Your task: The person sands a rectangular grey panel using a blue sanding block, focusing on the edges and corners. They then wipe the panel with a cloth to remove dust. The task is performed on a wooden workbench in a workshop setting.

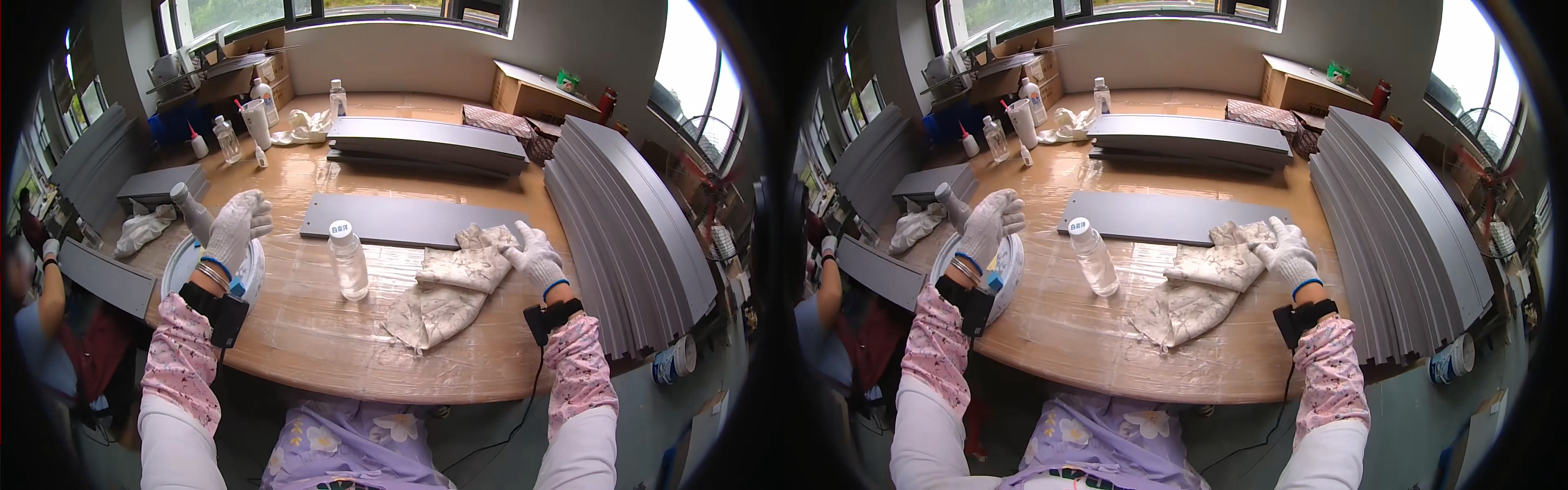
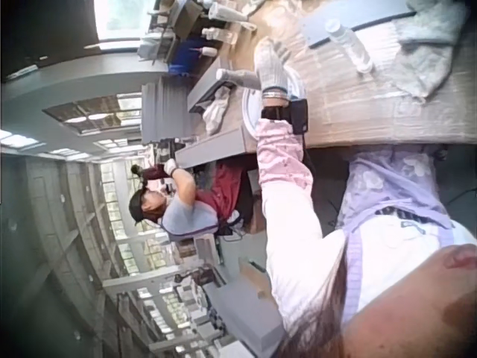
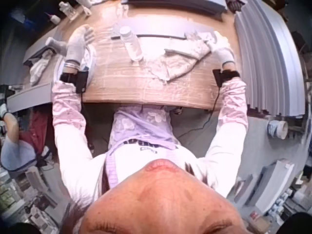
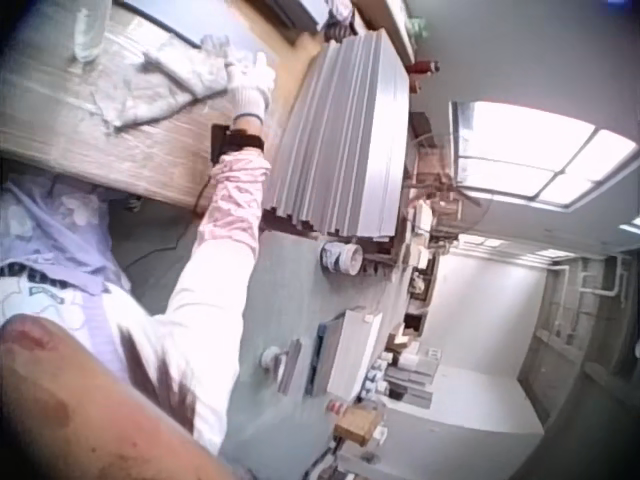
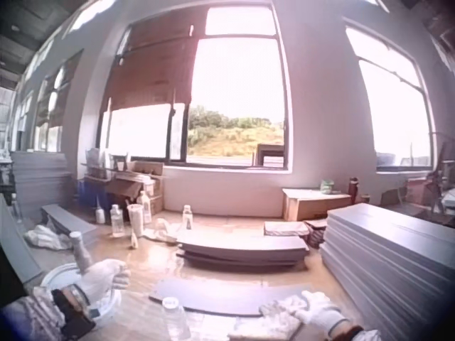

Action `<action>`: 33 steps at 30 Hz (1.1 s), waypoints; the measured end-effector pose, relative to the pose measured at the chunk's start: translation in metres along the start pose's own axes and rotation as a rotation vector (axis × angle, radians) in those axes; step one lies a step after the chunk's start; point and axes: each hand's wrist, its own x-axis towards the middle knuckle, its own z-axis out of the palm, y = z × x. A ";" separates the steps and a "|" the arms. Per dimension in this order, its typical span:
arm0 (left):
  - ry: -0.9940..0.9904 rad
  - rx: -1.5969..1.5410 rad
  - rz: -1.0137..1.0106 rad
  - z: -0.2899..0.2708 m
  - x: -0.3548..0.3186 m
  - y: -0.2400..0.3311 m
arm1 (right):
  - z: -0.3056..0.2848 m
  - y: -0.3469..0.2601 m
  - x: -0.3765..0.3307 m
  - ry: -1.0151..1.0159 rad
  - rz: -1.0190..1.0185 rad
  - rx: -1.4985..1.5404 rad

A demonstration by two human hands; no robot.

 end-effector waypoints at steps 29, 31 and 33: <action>0.054 0.351 -0.524 0.010 0.091 -0.061 | 0.066 0.027 0.062 -0.031 0.277 -0.066; 0.123 0.428 -0.554 -0.003 0.097 -0.071 | 0.062 0.028 0.065 -0.059 0.262 -0.048; -0.322 1.642 0.073 -0.014 0.101 -0.071 | 0.061 0.018 0.067 -0.042 0.291 -0.050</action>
